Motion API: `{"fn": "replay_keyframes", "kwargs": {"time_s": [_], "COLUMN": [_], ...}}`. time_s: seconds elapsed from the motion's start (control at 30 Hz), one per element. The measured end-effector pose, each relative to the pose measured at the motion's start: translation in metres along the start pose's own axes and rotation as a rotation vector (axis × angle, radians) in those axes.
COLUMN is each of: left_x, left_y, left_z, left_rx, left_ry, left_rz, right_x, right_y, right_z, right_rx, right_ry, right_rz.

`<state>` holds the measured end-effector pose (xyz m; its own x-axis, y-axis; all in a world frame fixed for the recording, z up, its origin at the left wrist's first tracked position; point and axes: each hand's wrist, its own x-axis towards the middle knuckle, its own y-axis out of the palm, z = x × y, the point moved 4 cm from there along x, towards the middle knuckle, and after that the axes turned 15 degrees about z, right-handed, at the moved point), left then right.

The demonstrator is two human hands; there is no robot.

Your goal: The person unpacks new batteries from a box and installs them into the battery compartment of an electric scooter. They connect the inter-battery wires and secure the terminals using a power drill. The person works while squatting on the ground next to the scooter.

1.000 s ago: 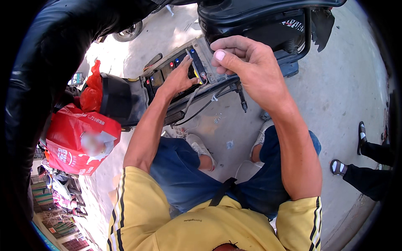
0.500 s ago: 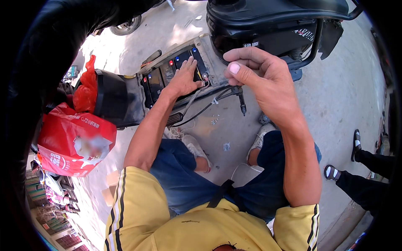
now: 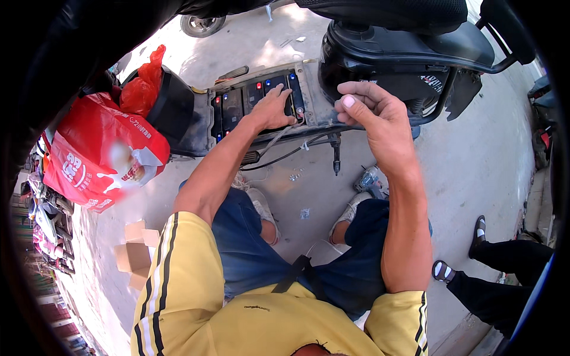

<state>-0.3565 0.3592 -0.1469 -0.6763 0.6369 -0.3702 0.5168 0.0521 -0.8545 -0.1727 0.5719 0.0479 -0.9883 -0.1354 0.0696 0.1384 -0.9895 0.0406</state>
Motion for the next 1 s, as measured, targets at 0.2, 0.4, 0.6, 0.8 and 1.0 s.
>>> {"fn": "replay_keyframes", "kwargs": {"time_s": [0.2,0.4,0.6,0.8,1.0], "left_x": [-0.033,-0.047,-0.093,-0.14,-0.179], "left_y": [0.028,0.027,-0.029,-0.003,-0.01], "left_z": [-0.021,-0.013,0.038,0.039,0.004], "left_rx": [-0.024,-0.107,-0.317,-0.14,-0.118], "left_ry": [0.207,0.282,0.043,0.056,0.103], "left_rz": [0.018,0.019,-0.084,0.144,0.162], "right_x": [-0.012,-0.006,-0.005,-0.009,-0.015], "right_y": [0.0,0.005,0.003,0.014,0.046], "right_z": [-0.004,-0.006,-0.018,-0.028,-0.021], "right_rx": [-0.131,-0.133,-0.278,-0.776,-0.974], "right_ry": [0.041,0.091,0.101,0.133,0.079], "right_rz": [0.024,0.028,0.015,0.043,0.183]}}
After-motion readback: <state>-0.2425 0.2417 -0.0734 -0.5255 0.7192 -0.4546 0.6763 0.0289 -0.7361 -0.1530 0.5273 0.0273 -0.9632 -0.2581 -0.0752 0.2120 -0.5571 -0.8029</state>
